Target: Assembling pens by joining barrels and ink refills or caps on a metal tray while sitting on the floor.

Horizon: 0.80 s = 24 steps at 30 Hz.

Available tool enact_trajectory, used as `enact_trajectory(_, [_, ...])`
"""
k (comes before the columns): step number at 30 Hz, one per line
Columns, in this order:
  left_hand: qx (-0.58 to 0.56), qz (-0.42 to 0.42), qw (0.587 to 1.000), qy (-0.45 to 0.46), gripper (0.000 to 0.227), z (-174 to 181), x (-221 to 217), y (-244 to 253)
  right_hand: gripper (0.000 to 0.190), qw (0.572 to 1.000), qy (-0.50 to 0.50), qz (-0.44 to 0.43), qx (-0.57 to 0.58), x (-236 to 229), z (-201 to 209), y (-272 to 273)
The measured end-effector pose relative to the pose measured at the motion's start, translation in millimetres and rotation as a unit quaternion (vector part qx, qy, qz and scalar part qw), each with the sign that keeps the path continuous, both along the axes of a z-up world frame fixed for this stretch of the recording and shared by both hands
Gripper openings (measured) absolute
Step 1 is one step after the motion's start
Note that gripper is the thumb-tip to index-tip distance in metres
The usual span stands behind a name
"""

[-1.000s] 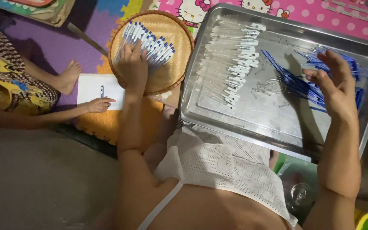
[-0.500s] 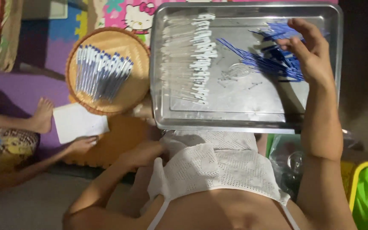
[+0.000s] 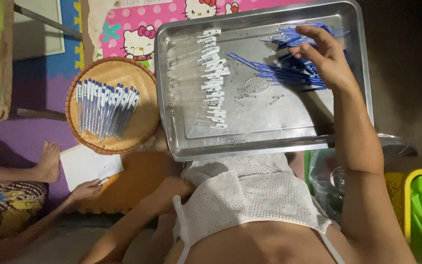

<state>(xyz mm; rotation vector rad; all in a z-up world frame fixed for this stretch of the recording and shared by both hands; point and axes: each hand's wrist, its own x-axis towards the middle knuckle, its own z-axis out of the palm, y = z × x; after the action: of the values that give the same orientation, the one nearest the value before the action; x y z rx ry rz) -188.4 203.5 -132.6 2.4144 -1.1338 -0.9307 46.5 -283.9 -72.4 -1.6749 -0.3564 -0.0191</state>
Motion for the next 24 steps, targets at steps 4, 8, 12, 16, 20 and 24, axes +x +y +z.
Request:
enact_trajectory(4, [0.021,0.026,0.999,0.029,0.016,16,9,9,0.038,1.000,0.003,0.000,0.003,2,0,0])
enact_trajectory(8, [0.158,0.013,0.985,0.064,0.019,48,22,27,0.039,1.000,-0.002,-0.016,-0.012,0,2,0])
enact_trajectory(12, [0.073,0.060,0.995,-0.036,0.023,119,65,5,0.038,0.974,-0.084,-0.073,-0.199,-4,10,-3])
enact_trajectory(16, [-0.150,0.064,0.946,-0.279,0.036,70,139,-33,0.035,0.797,-0.218,-0.205,-0.525,-5,-14,-6])
enact_trajectory(20, [-0.189,0.127,0.857,-0.462,0.010,65,232,-138,0.033,0.680,-0.228,-0.211,-0.664,0,-50,-20])
enact_trajectory(24, [-0.163,0.169,0.853,-0.466,0.015,9,317,-199,0.010,0.658,-0.264,-0.227,-0.667,9,-55,-20])
